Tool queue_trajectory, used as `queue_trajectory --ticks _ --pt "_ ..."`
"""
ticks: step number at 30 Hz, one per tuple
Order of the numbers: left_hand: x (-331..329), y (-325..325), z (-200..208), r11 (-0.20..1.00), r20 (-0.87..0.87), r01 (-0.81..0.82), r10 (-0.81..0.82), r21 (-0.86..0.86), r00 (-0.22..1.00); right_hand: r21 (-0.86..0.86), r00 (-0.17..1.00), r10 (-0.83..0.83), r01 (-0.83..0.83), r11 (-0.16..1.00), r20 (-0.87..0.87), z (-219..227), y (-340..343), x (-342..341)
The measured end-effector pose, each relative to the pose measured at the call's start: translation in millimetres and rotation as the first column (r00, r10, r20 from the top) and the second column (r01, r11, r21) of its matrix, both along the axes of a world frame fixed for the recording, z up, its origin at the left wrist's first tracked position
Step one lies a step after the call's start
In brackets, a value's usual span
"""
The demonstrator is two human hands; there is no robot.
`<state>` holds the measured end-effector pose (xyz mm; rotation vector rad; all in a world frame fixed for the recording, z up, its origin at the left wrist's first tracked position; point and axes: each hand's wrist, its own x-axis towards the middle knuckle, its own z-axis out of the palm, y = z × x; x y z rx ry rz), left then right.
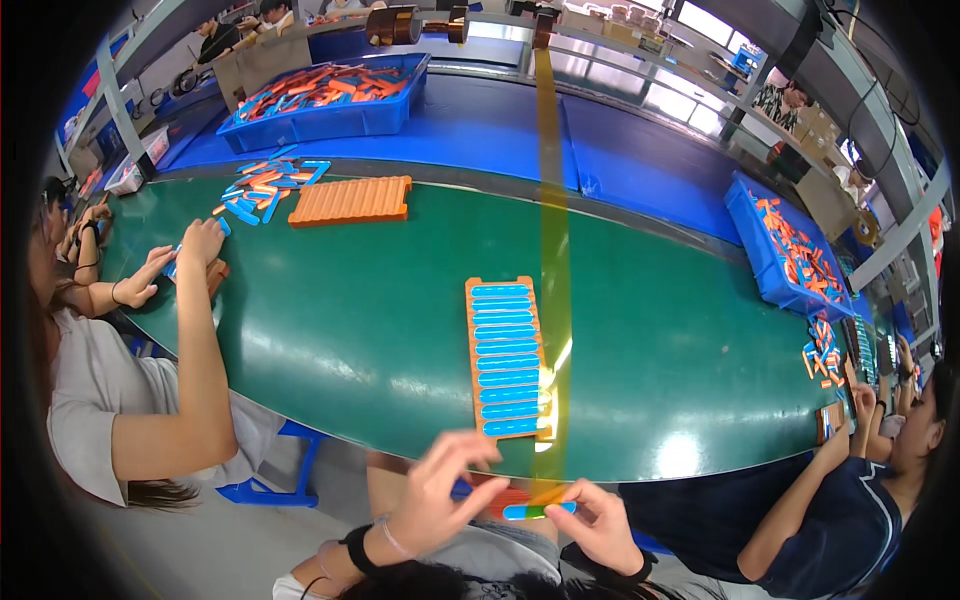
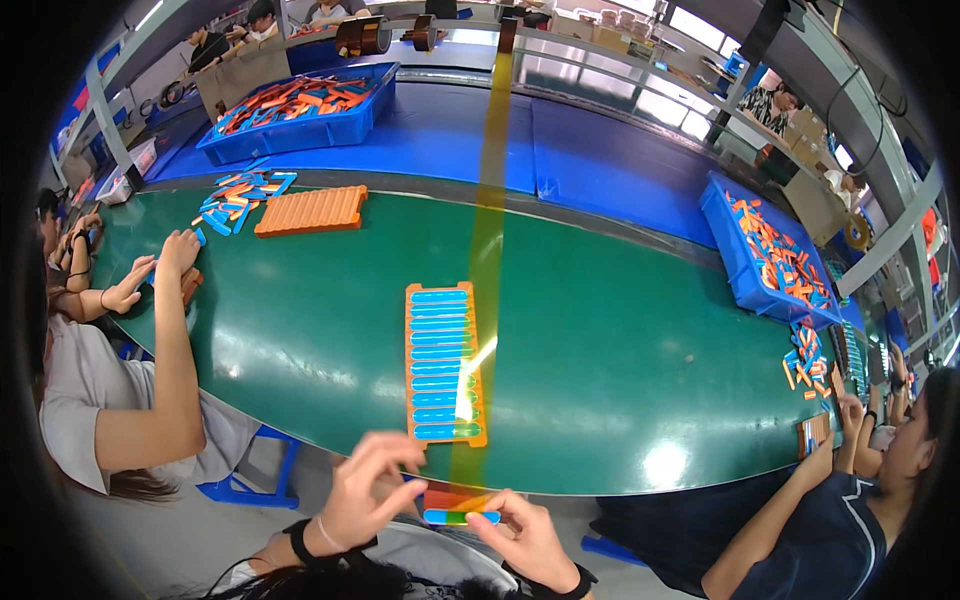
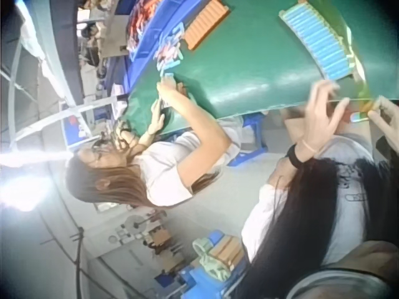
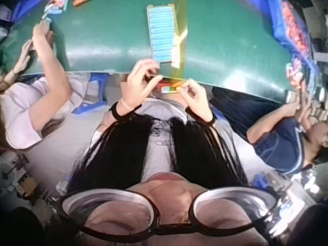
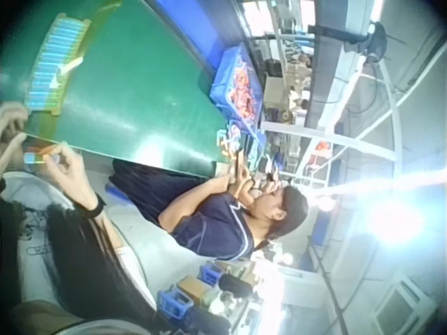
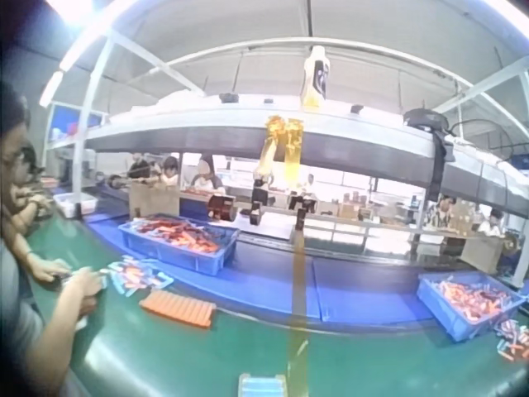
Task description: Assembling blue popsicle-stick-like components into a rectangular wooden or plastic tray at a factory assembly line.
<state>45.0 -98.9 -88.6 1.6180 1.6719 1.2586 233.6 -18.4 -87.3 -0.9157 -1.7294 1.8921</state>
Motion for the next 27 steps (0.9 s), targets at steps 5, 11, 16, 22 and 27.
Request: queue_trajectory --ticks 5,11,16,22,27 --pt "3.2 25.2 -1.9 0.907 -0.491 -0.413 0.396 0.079 0.776 -0.077 0.995 -0.100 0.098 0.992 -0.015 10.3 -10.6 -7.2" --pt "14.6 6.7 -9.9 0.951 -0.494 -0.307 0.287 0.042 0.821 -0.113 0.968 -0.227 0.239 0.965 0.108 16.2 -19.4 -14.7" --pt "23.2 -4.8 -11.1 0.972 -0.514 -0.230 0.178 -0.039 0.839 -0.189 0.954 -0.298 0.297 0.936 0.028 9.1 -22.0 -20.7" --pt "22.9 2.0 -10.9 0.972 -0.548 -0.233 0.177 -0.033 0.818 -0.214 0.933 -0.353 0.358 0.909 0.062 1.6 -15.3 -22.9" --pt "8.3 2.5 -10.2 0.986 -0.544 -0.164 0.147 0.018 0.826 -0.239 0.902 -0.427 0.430 0.871 0.066 -1.0 -18.2 -28.4"
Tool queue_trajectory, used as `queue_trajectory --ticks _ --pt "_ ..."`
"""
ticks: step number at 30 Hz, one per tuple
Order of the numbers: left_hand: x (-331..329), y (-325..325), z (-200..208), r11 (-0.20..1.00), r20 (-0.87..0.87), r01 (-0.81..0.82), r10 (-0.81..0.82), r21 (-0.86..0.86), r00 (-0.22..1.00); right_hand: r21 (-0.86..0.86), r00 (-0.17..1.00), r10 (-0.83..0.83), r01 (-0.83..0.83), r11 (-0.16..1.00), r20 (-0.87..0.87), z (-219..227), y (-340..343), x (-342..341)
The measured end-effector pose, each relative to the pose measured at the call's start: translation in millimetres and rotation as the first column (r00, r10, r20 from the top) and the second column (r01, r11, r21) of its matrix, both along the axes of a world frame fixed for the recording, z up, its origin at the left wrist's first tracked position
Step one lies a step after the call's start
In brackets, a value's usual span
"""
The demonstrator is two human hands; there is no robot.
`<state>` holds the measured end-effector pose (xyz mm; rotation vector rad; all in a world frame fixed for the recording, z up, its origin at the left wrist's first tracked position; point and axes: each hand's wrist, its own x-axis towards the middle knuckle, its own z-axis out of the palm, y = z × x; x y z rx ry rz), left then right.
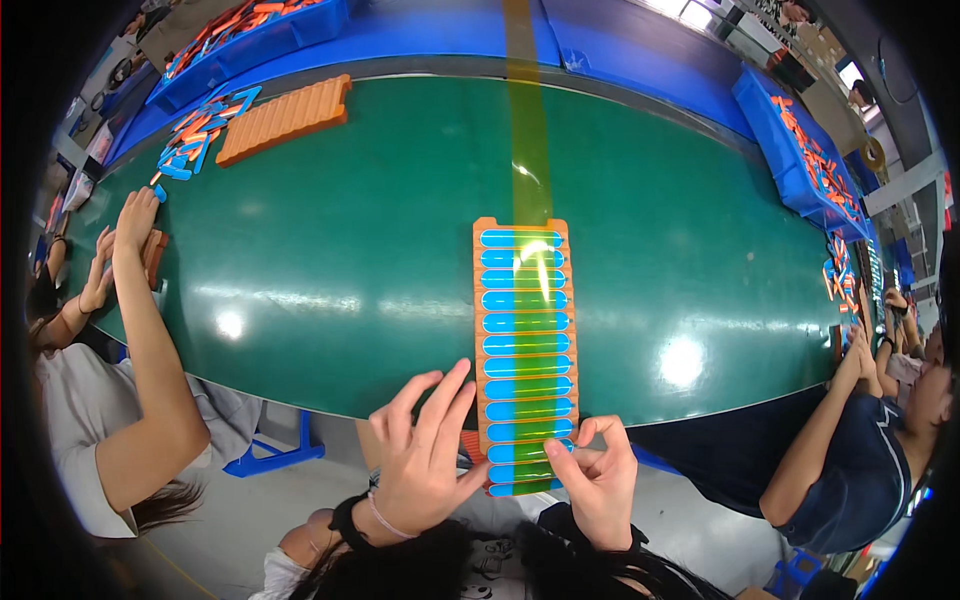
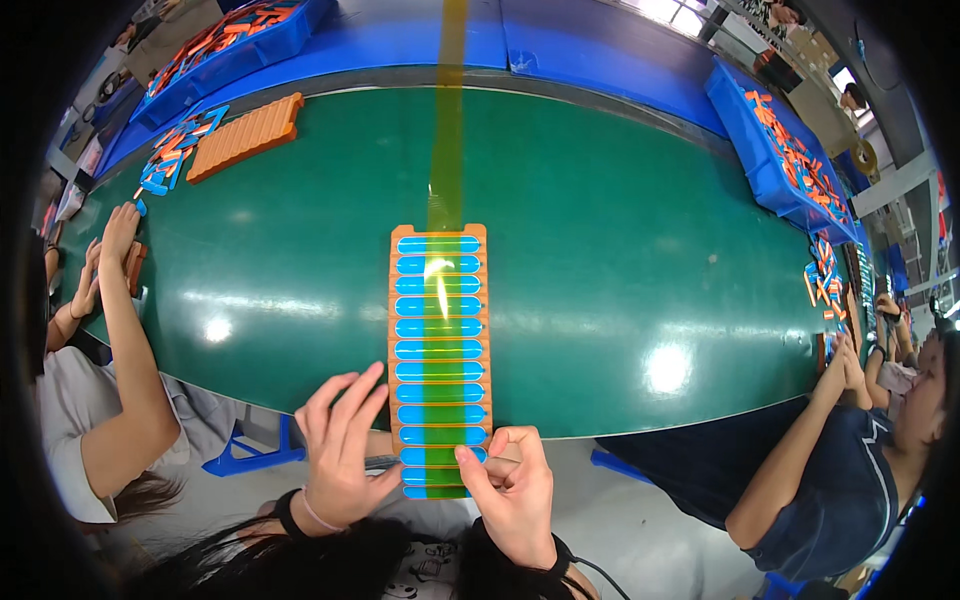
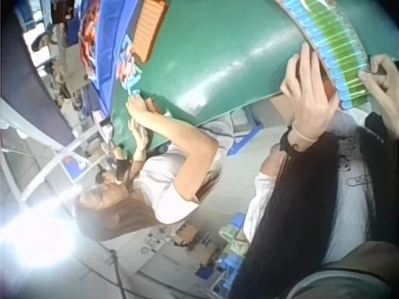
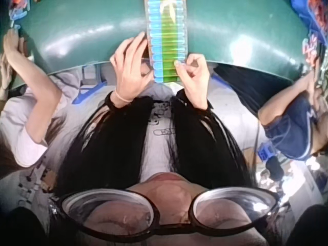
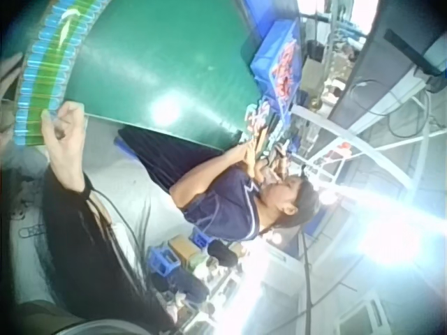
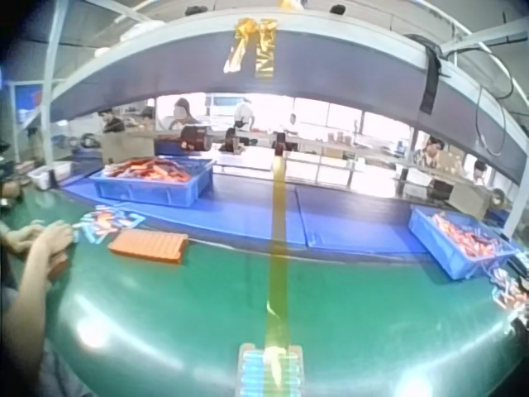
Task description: Assembling blue popsicle-stick-like components into a rectangular wooden or plastic tray at a factory assembly line.
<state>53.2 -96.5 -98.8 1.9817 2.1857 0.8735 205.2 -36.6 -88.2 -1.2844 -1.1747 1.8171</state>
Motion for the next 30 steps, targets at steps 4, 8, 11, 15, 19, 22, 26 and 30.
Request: queue_trajectory --ticks 4,8,11,15,19,22,26,30 --pt "-25.7 7.6 -5.0 0.877 -0.282 0.389 -0.312 0.283 0.907 0.008 1.000 0.012 -0.012 1.000 0.019 0.4 1.2 1.1" --pt "-34.9 11.8 -5.5 0.798 -0.328 0.547 -0.461 0.254 0.825 0.017 0.998 0.040 -0.041 0.999 0.040 -0.7 2.6 2.5" --pt "-42.9 16.3 -5.9 0.760 -0.325 0.631 -0.563 0.159 0.760 0.030 0.999 0.023 -0.024 0.999 0.031 -2.6 1.1 0.6" --pt "-44.6 20.0 -7.5 0.756 -0.294 0.634 -0.576 0.165 0.763 0.095 0.969 0.106 -0.130 0.987 0.225 4.3 7.8 8.3" --pt "-41.9 19.8 -1.1 0.754 -0.293 0.637 -0.580 0.160 0.760 0.206 0.989 -0.024 -0.006 0.979 0.144 24.9 28.4 20.1" --pt "-37.2 20.9 8.8 0.742 -0.349 0.658 -0.586 0.131 0.731 0.401 0.987 0.123 -0.156 0.903 0.108 38.2 38.9 11.8" --pt "-34.2 27.1 22.2 0.674 -0.475 0.729 -0.605 0.120 0.639 0.307 0.890 0.345 -0.431 0.849 0.297 52.9 44.9 -8.5" --pt "-35.0 30.4 36.8 0.621 -0.558 0.778 -0.681 -0.096 0.474 0.296 0.768 0.411 -0.591 0.751 0.491 56.8 48.7 -22.9"
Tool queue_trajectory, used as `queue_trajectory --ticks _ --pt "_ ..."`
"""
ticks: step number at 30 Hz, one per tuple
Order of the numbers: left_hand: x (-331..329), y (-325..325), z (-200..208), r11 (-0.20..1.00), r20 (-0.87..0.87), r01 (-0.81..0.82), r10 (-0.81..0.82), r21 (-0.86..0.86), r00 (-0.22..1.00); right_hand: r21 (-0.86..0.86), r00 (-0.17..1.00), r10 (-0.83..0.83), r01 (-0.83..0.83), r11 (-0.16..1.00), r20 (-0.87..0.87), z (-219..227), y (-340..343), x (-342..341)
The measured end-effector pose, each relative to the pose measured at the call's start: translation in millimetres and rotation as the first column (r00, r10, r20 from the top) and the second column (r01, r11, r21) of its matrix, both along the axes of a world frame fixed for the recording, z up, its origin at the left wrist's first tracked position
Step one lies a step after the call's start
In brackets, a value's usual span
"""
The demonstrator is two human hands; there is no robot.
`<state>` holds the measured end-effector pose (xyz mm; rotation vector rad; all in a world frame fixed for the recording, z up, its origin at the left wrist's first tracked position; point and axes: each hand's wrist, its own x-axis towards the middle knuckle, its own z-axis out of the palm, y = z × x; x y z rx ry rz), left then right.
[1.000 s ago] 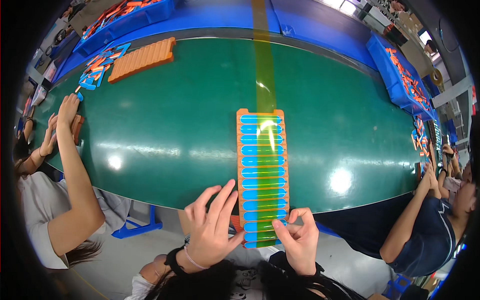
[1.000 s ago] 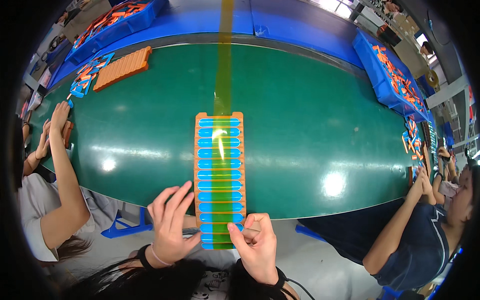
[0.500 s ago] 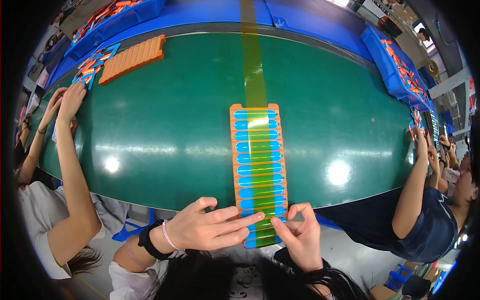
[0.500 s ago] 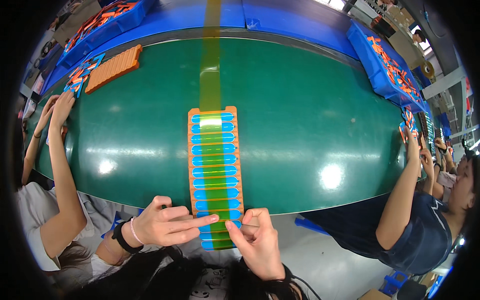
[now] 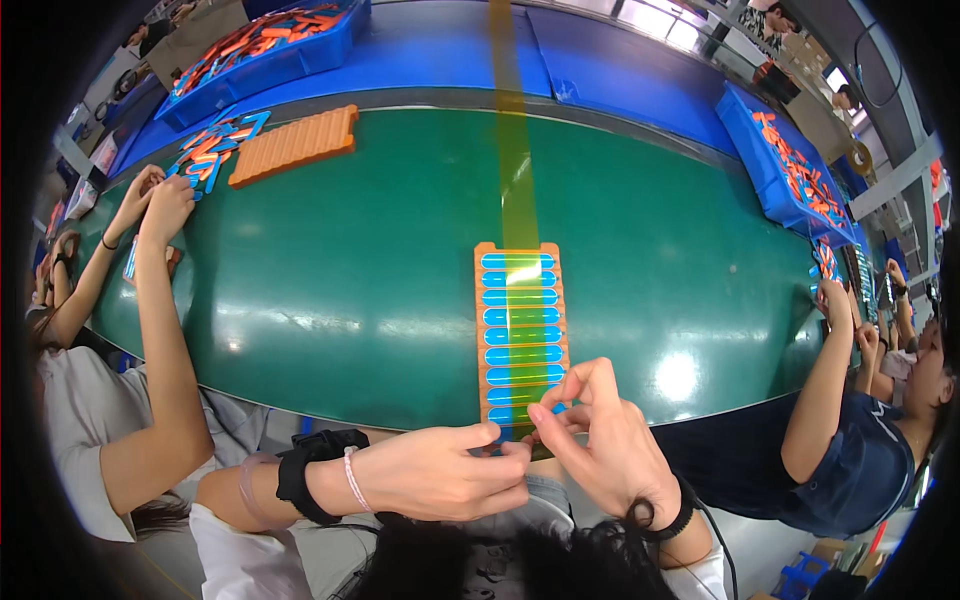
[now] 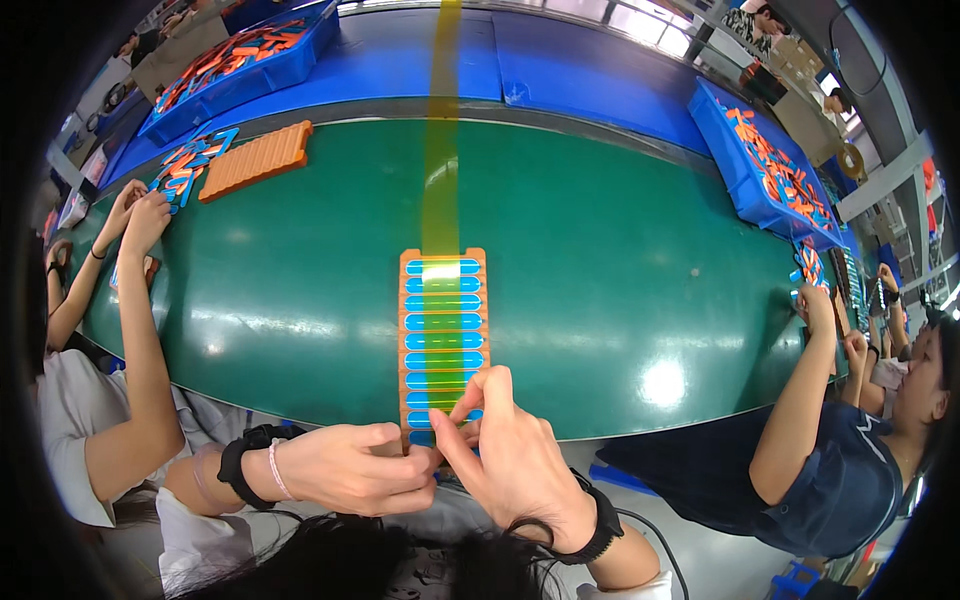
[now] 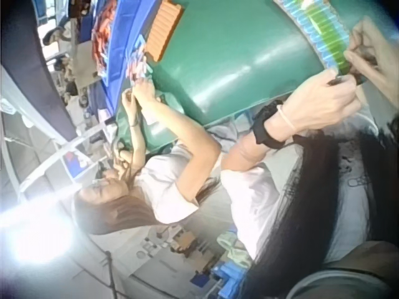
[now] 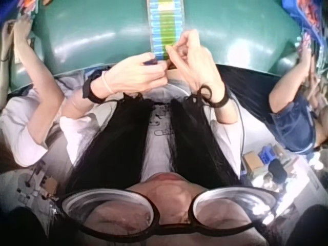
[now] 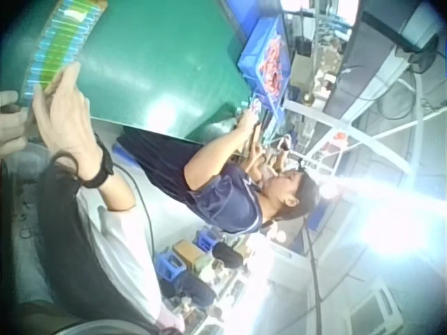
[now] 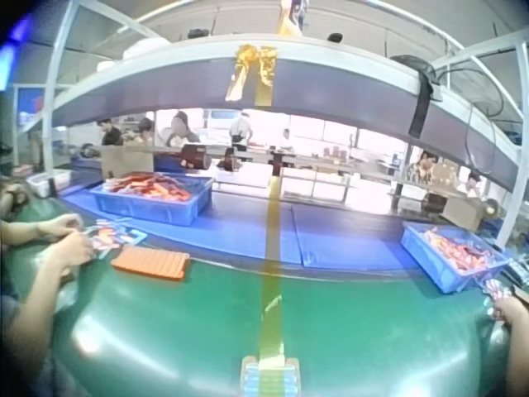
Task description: Assembling blue popsicle-stick-like components into a rectangular wooden or plastic tray at a factory assembly line.
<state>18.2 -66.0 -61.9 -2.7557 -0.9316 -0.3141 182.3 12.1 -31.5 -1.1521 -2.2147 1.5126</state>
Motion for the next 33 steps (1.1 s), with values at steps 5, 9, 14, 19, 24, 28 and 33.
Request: queue_trajectory --ticks 5,9,14,19,24,28,33 --pt "-25.2 31.1 17.2 0.900 0.355 -0.078 0.248 -0.429 0.901 0.153 0.992 -0.014 -0.005 0.988 0.125 -1.5 -4.2 -3.3" --pt "-61.1 120.2 17.4 0.758 0.727 -0.312 0.646 -0.573 0.234 0.168 0.997 0.013 -0.026 0.985 0.082 2.3 -6.9 -2.6" --pt "-71.2 179.7 5.1 0.385 0.341 0.437 0.923 -0.813 -0.179 0.190 0.992 0.025 -0.048 0.981 0.124 13.0 -8.1 -8.3" --pt "-60.7 185.0 -16.3 0.592 0.589 0.141 0.805 -0.793 -0.070 0.150 0.986 0.020 -0.045 0.988 0.166 16.9 -1.4 -12.9" --pt "-57.7 181.4 -28.4 0.628 0.626 0.021 0.777 -0.778 -0.070 0.466 0.998 0.035 -0.052 0.883 0.045 0.2 46.0 -46.9" --pt "-56.3 177.2 -35.4 0.622 0.634 -0.179 0.773 -0.763 -0.016 0.608 0.985 -0.123 0.025 0.794 0.121 -3.1 92.4 -89.7" --pt "-55.8 177.3 -28.3 0.566 0.580 -0.182 0.814 -0.804 -0.030 0.452 0.985 -0.154 0.102 0.886 0.080 3.2 108.7 -98.8"
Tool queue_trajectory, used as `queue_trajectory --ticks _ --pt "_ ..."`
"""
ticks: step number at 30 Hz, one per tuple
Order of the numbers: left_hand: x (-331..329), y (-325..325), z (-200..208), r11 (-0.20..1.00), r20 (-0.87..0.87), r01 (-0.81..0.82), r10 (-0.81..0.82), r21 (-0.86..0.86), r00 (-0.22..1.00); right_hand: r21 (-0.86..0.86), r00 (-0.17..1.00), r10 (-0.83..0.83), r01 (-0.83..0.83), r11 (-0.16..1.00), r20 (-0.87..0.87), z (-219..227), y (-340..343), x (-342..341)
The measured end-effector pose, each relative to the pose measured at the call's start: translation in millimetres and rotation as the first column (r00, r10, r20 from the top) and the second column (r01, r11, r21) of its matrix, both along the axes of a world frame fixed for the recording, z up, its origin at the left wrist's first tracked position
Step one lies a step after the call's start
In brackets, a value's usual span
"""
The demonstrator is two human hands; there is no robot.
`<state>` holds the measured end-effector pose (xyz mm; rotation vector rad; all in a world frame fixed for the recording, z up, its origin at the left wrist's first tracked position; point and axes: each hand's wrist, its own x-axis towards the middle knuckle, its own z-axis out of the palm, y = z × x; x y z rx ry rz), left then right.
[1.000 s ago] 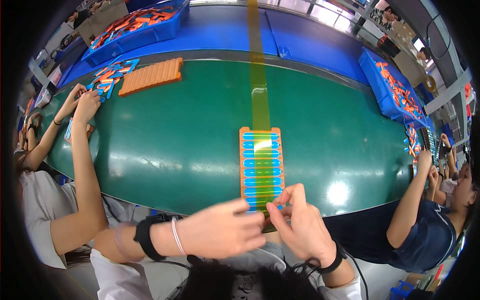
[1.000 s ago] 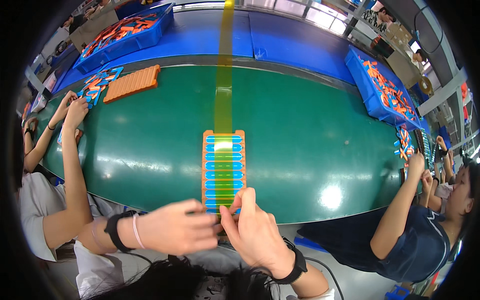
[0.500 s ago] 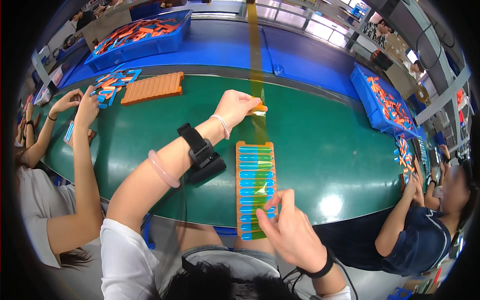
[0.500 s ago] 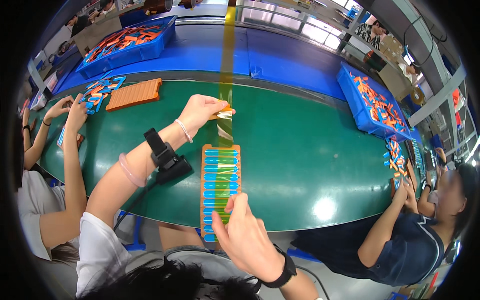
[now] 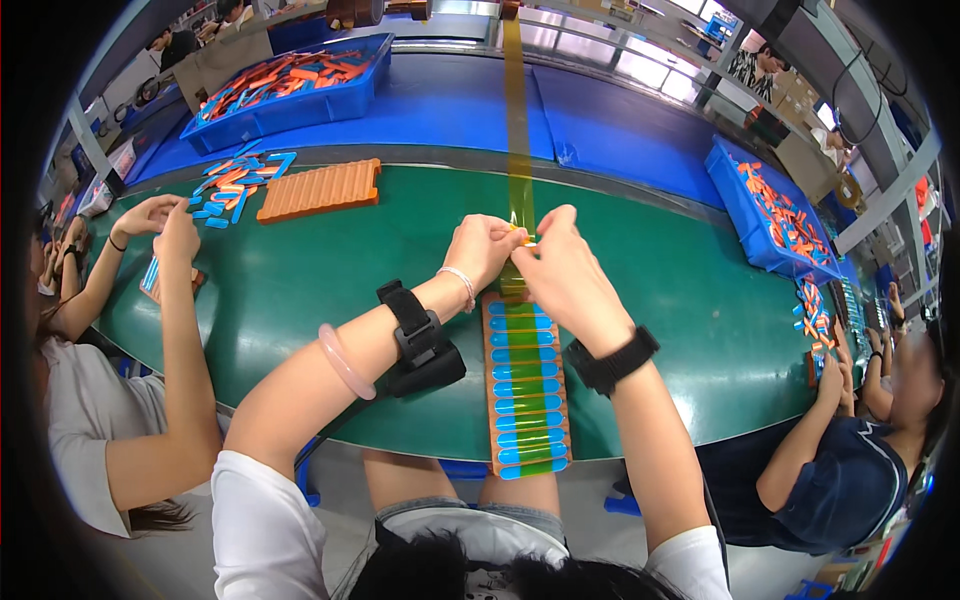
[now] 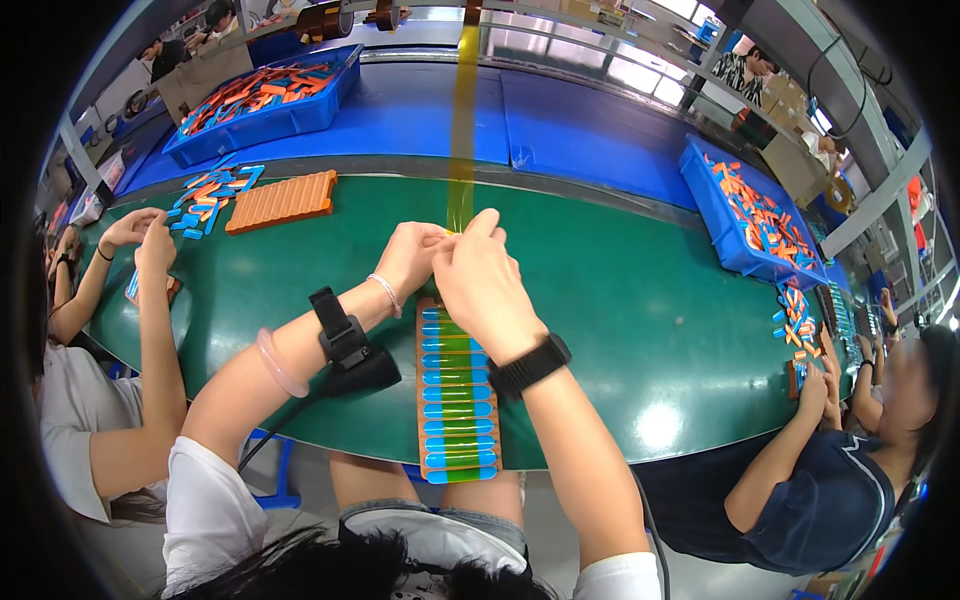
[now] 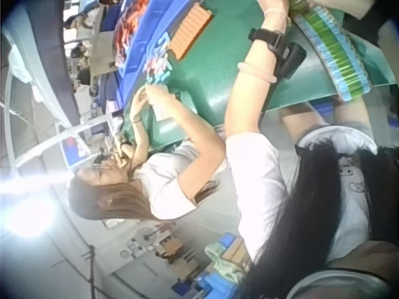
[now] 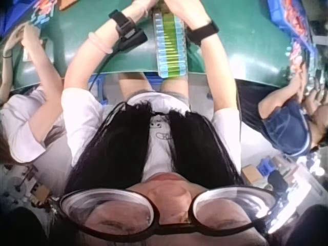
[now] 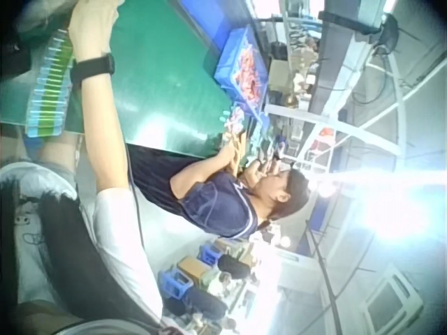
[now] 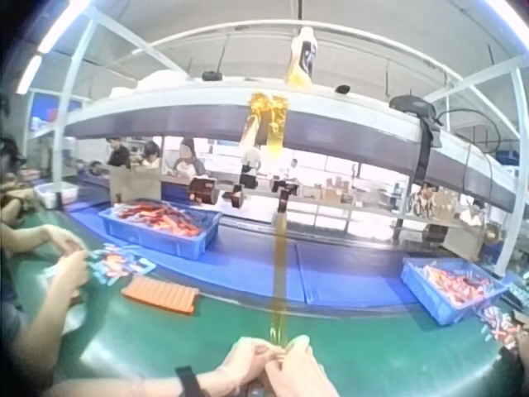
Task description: Assembling blue popsicle-stick-like components into a rectangular wooden or plastic tray at a factory assembly line.
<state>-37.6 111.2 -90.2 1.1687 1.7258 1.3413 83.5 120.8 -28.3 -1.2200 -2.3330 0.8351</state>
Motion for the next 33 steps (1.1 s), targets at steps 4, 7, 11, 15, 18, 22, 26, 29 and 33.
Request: queue_trajectory --ticks 4,7,11,15,18,22,26,29,33 --pt "-7.3 -10.4 37.3 0.964 0.297 0.148 -0.210 0.219 0.931 0.050 0.984 -0.023 0.033 0.998 -0.178 6.6 -0.9 37.6" --pt "-30.9 -29.3 81.2 0.887 0.536 0.214 -0.424 0.409 0.730 0.065 0.999 0.019 -0.016 0.998 -0.041 2.8 2.2 63.2" --pt "-55.6 -48.9 125.0 0.848 0.528 0.232 -0.487 0.476 0.696 0.255 0.921 0.331 -0.377 0.891 0.205 -28.1 -16.2 45.3" --pt "-74.3 -50.0 141.8 0.815 0.252 0.323 -0.481 0.481 0.840 0.288 0.778 0.181 -0.422 0.860 0.601 -39.6 -40.5 28.7" --pt "-79.3 -45.0 134.7 0.755 0.181 0.391 -0.549 0.527 0.816 0.263 0.767 0.188 -0.423 0.867 0.613 -31.5 -26.8 20.5" --pt "-80.4 -40.1 117.9 0.824 0.226 0.320 -0.462 0.468 0.858 0.193 0.747 0.445 -0.593 0.782 0.494 -18.5 15.8 36.7" --pt "-78.8 -39.1 102.4 0.843 0.262 0.317 -0.455 0.435 0.851 0.211 0.694 0.272 -0.526 0.824 0.666 -13.1 65.9 63.4" --pt "-79.0 -43.5 95.2 0.863 0.260 0.320 -0.437 0.392 0.861 0.247 0.742 0.169 -0.415 0.876 0.648 -14.0 108.4 87.8" --pt "-73.2 -51.6 85.1 0.861 0.233 0.444 -0.498 0.248 0.835 0.336 0.860 0.095 -0.296 0.894 0.502 -24.9 151.6 121.3"
